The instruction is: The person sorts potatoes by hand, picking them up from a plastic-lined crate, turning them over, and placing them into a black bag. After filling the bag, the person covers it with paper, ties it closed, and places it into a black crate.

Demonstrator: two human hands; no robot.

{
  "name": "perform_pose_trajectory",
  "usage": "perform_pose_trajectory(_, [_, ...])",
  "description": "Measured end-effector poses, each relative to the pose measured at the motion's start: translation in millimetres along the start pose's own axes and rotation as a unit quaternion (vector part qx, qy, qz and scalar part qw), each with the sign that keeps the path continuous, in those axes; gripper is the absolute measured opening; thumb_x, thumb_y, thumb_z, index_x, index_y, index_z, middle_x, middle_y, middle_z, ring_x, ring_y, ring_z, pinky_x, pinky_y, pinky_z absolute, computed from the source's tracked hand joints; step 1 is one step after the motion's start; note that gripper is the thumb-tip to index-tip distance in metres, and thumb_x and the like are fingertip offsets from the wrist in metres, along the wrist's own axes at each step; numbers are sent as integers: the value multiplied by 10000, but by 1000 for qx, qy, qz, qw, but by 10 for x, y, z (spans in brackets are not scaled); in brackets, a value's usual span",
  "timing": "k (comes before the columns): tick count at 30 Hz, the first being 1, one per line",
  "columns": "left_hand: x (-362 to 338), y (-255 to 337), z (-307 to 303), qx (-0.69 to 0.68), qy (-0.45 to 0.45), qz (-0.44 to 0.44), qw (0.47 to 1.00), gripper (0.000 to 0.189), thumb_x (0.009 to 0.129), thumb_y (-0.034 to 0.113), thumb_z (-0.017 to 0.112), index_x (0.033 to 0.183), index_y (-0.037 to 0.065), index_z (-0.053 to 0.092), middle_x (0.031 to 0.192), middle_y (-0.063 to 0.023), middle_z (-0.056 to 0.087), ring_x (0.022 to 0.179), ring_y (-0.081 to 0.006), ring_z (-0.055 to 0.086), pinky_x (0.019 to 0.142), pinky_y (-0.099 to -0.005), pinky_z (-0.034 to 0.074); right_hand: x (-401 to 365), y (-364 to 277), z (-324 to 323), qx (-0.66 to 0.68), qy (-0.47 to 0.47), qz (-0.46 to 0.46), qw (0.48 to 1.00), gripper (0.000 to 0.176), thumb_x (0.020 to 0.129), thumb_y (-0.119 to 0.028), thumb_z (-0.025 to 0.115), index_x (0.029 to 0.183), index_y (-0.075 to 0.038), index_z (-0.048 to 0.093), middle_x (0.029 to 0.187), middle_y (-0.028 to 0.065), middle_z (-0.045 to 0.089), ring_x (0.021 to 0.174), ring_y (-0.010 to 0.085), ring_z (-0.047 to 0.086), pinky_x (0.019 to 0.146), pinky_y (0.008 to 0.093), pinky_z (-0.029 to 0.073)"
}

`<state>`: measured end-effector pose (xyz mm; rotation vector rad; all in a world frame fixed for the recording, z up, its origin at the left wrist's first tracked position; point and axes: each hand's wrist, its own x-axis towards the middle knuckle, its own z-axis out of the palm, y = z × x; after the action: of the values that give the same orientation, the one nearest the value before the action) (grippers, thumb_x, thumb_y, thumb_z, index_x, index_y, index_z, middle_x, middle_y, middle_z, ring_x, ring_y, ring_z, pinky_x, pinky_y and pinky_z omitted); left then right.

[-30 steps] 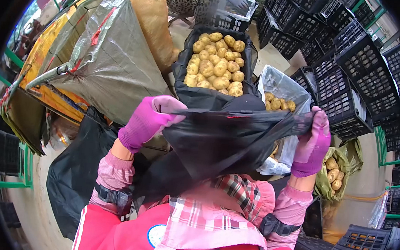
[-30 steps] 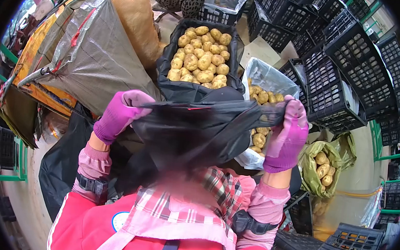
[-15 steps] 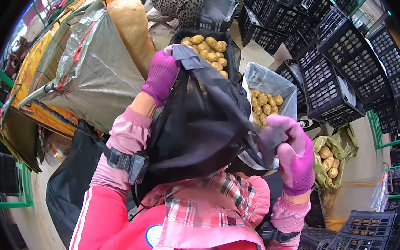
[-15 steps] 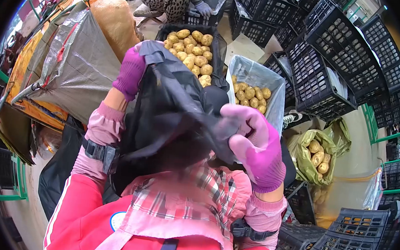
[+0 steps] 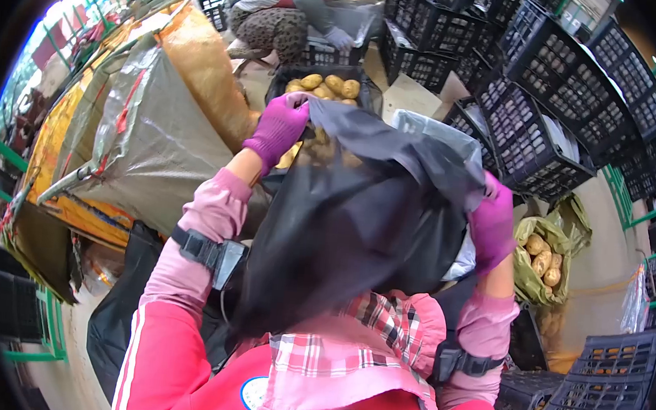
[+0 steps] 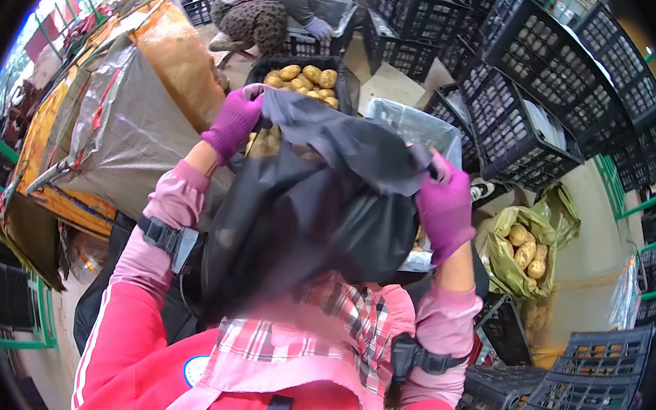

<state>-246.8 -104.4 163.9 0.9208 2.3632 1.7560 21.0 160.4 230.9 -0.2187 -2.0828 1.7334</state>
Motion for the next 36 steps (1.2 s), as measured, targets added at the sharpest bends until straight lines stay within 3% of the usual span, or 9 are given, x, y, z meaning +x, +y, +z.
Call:
perform_pose_trajectory(5, [-770, 991, 259, -141, -305, -43, 941, 784, 875, 285, 714, 1473, 2, 294, 1458, -128, 431, 1277, -213, 470, 1031, -384, 440, 429, 549, -1388, -127, 176, -59, 974, 363, 968, -134, 493, 1313, -43, 557, 1230, 90, 633, 1107, 220, 605, 995, 355, 464])
perform_pose_trajectory(10, [-1431, 857, 892, 310, -237, 227, 892, 744, 749, 350, 763, 1361, 47, 471, 1313, -194, 548, 1188, -418, 523, 941, -446, 465, 428, 761, -2201, -79, 195, -112, 971, 349, 939, -78, 537, 1282, -31, 579, 1231, 81, 638, 1105, 199, 608, 986, 343, 466])
perform_pose_trajectory(17, [-497, 993, 566, -60, -242, -41, 967, 277, 1008, 163, 480, 1148, -29, 623, 980, -44, 680, 844, -101, 608, 778, -286, 480, 287, 382, -2030, -146, 303, 54, 940, 507, 850, -197, 712, 1282, 8, 541, 1100, 115, 660, 957, 233, 661, 846, 304, 527])
perform_pose_trajectory(19, [-386, 730, 506, 258, -150, 325, 898, 299, 999, 101, 449, 1240, -24, 574, 1126, -82, 656, 978, -125, 618, 863, -276, 480, 126, 72, -1293, -363, 348, -66, 862, 657, 795, -266, 762, 1340, -8, 499, 1160, 133, 641, 1029, 252, 634, 902, 350, 498])
perform_pose_trajectory(21, [-178, 688, 731, -211, -208, 26, 955, 333, 967, 50, 458, 1282, -20, 539, 1187, -107, 631, 1060, -140, 601, 926, -274, 467, -7, -92, -878, -611, 412, -137, 662, 627, 798, -244, 753, 1336, -34, 510, 1218, 139, 620, 1085, 249, 605, 952, 381, 465])
perform_pose_trajectory(22, [-65, 717, 845, -430, -212, -130, 868, 360, 951, 24, 463, 1304, -18, 521, 1218, -120, 619, 1101, -148, 593, 958, -274, 460, -117, -207, -699, -530, 402, -172, 726, 553, 809, -218, 745, 1291, -35, 544, 1188, 132, 634, 1059, 237, 617, 934, 369, 475])
perform_pose_trajectory(25, [116, 800, 988, -42, -199, 289, 935, 274, 975, 167, 517, 1182, -2, 578, 1034, -137, 651, 974, -201, 631, 886, -296, 488, -454, -381, 0, -159, 211, -58, 963, 329, 805, -157, 758, 1089, -29, 650, 878, 52, 676, 794, 152, 636, 746, 305, 520])
perform_pose_trajectory(35, [652, 339, 1279, 75, -108, 455, 881, 548, 851, 221, 727, 1278, -8, 470, 990, -205, 634, 906, -322, 637, 820, -393, 501, -418, 113, 407, -136, 73, 71, 986, 541, 956, -471, 586, 706, 7, 543, 576, 69, 514, 592, 104, 440, 566, 316, 412])
perform_pose_trajectory(36, [689, 216, 1291, 11, -162, 229, 960, 535, 853, 277, 727, 1244, -15, 509, 986, -197, 633, 908, -309, 639, 825, -384, 503, -404, 124, 304, -95, 86, 121, 984, 515, 960, -469, 581, 744, -1, 566, 612, 56, 548, 604, 102, 481, 582, 299, 436])
